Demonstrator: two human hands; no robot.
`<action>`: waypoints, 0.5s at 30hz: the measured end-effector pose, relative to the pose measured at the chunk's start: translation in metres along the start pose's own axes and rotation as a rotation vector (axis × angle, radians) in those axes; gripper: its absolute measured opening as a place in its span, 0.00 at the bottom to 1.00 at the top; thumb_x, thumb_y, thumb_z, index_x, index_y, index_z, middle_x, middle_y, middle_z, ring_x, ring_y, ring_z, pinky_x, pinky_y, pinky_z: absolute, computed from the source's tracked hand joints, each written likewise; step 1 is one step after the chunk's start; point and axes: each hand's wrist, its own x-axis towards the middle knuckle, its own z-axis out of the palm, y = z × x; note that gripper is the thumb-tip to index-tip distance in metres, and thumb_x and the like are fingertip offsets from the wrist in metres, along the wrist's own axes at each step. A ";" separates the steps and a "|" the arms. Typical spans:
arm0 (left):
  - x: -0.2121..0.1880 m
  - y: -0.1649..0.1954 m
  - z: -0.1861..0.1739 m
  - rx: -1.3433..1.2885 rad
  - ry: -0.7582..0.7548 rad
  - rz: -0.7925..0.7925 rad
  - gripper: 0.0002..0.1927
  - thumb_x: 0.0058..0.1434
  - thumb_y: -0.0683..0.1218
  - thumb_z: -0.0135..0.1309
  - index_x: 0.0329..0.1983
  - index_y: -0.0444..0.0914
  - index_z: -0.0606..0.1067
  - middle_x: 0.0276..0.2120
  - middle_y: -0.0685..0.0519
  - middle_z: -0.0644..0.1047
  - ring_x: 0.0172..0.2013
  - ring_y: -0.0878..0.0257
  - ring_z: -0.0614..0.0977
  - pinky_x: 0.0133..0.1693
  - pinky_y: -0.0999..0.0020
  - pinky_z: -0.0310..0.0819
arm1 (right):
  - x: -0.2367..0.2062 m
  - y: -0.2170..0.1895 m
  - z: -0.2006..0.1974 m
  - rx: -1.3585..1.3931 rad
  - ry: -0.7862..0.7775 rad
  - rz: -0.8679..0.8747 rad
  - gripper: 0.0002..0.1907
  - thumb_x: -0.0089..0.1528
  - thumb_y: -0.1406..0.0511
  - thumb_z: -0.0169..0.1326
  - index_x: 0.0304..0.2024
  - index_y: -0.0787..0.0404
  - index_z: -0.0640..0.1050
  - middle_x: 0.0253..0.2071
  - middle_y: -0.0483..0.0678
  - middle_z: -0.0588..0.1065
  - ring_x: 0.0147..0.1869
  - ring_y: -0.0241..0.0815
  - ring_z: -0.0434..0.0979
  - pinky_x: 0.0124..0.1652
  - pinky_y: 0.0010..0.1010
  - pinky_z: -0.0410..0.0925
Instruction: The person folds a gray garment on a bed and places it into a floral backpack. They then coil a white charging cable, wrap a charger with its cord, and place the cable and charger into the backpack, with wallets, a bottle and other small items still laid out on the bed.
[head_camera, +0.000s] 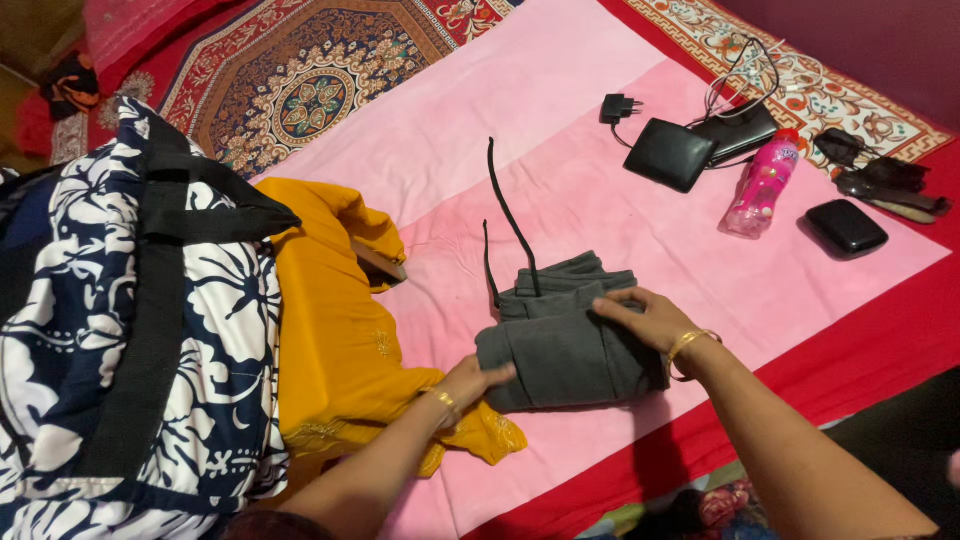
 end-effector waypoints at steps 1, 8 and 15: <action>0.011 -0.001 0.002 -0.002 0.071 0.026 0.26 0.65 0.49 0.55 0.64 0.36 0.72 0.55 0.54 0.80 0.54 0.62 0.80 0.56 0.67 0.73 | -0.003 0.006 0.000 0.089 0.014 0.074 0.35 0.54 0.46 0.63 0.59 0.56 0.77 0.54 0.50 0.78 0.61 0.43 0.75 0.59 0.33 0.65; 0.039 -0.003 0.022 0.035 0.379 0.088 0.26 0.70 0.54 0.46 0.67 0.39 0.67 0.61 0.52 0.75 0.59 0.61 0.77 0.59 0.66 0.70 | -0.019 0.071 0.003 0.075 -0.199 0.010 0.46 0.47 0.47 0.68 0.63 0.59 0.73 0.55 0.52 0.82 0.61 0.43 0.80 0.61 0.36 0.68; 0.014 0.001 0.019 -0.114 0.070 0.024 0.33 0.61 0.43 0.57 0.69 0.42 0.62 0.61 0.51 0.74 0.59 0.58 0.76 0.59 0.62 0.73 | 0.023 0.099 0.025 -0.496 0.110 -0.035 0.35 0.59 0.41 0.53 0.59 0.55 0.75 0.50 0.56 0.81 0.54 0.56 0.80 0.54 0.44 0.71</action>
